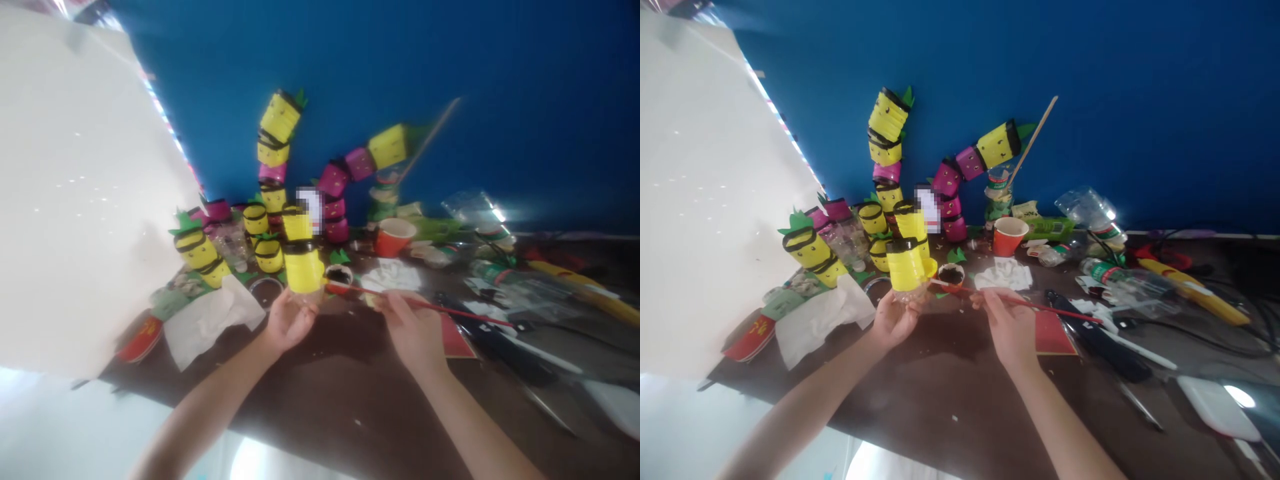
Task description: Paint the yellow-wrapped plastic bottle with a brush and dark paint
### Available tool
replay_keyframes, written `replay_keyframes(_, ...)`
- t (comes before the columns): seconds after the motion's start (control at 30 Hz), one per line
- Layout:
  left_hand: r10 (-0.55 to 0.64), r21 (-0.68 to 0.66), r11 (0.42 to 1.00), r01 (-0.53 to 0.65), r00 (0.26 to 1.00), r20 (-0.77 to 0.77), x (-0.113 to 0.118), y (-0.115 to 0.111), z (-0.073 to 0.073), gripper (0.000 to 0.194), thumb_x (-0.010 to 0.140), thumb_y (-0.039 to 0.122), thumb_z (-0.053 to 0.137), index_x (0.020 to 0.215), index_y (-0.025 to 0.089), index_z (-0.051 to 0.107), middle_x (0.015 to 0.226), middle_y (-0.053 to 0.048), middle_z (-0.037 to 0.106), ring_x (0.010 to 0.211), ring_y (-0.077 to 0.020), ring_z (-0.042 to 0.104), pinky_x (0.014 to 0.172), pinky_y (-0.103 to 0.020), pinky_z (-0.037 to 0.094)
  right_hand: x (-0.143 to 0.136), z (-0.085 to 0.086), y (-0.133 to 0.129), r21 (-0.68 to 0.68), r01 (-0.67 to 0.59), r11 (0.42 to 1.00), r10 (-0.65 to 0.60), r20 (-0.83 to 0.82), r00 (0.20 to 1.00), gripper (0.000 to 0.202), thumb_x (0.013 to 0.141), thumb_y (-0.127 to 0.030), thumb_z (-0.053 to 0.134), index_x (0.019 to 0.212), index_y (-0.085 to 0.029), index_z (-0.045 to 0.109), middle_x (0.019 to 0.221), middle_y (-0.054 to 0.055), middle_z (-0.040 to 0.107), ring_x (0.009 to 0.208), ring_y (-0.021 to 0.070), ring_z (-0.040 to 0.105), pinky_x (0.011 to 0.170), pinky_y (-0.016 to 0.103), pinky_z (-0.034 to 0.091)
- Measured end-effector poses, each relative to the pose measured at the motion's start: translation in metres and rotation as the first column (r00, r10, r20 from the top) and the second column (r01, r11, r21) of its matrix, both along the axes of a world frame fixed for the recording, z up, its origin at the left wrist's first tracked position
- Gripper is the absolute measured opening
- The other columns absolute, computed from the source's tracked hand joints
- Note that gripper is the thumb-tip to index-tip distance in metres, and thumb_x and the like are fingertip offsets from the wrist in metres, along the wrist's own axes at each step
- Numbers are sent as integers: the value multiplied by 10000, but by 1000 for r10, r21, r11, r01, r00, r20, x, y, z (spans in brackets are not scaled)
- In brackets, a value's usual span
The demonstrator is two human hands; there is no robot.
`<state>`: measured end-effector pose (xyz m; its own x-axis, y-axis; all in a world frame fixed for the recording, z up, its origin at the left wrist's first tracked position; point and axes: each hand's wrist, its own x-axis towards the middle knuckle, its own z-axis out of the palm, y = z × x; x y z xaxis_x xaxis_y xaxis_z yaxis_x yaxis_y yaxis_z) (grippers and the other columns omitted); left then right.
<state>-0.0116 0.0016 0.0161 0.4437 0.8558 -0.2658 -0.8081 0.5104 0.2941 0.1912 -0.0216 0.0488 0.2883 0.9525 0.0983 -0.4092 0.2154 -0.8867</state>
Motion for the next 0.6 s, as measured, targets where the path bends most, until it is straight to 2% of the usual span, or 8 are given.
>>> replay_keyframes(0.2, 15, 21, 1000, -15, 1000, 9, 3, -3, 11, 424, 825, 198, 483, 1242, 130, 520, 905, -106, 640, 665, -109, 580, 534, -164, 490, 0, -2, -1, -21, -14, 1000, 15, 21, 1000, 222, 605, -389, 809, 665, -210, 691, 602, 8, 684, 561, 144, 641, 571, 286, 545)
replay_keyframes(0.33, 48, 19, 999, -48, 999, -7, 6, -5, 22, 459, 806, 149, 464, 1265, 143, 495, 992, -116, 645, 672, -98, 579, 495, -139, 459, 5, -1, 2, 33, 14, 999, -15, 28, 1000, 195, 633, -378, 788, 682, -226, 675, 624, 0, 679, 597, 154, 653, 603, 300, 549)
replay_keyframes(0.43, 50, 10, 999, -50, 999, -12, 7, -6, 26, 448, 810, 134, 454, 1254, 149, 502, 961, -109, 649, 674, -98, 576, 461, -123, 427, 8, 1, 2, 58, -66, 996, 64, 40, 997, 164, 644, -366, 778, 691, -247, 676, 652, -9, 678, 618, 155, 660, 630, 308, 553)
replay_keyframes(0.53, 26, 9, 1000, -27, 998, 48, 8, -7, 27, 409, 828, 127, 433, 1229, 129, 515, 860, -93, 632, 642, -84, 562, 454, -103, 411, 8, 2, -2, 37, -167, 985, 164, 70, 984, 157, 634, -362, 784, 689, -248, 691, 670, -4, 682, 624, 158, 658, 630, 315, 556)
replay_keyframes(0.6, 11, 16, 1000, -12, 997, 77, 8, -7, 27, 384, 837, 128, 427, 1208, 124, 524, 809, -79, 611, 613, -74, 547, 448, -96, 405, 5, 3, -5, 23, -191, 981, 189, 70, 980, 158, 621, -358, 793, 681, -247, 699, 671, -4, 683, 622, 151, 654, 616, 302, 554)
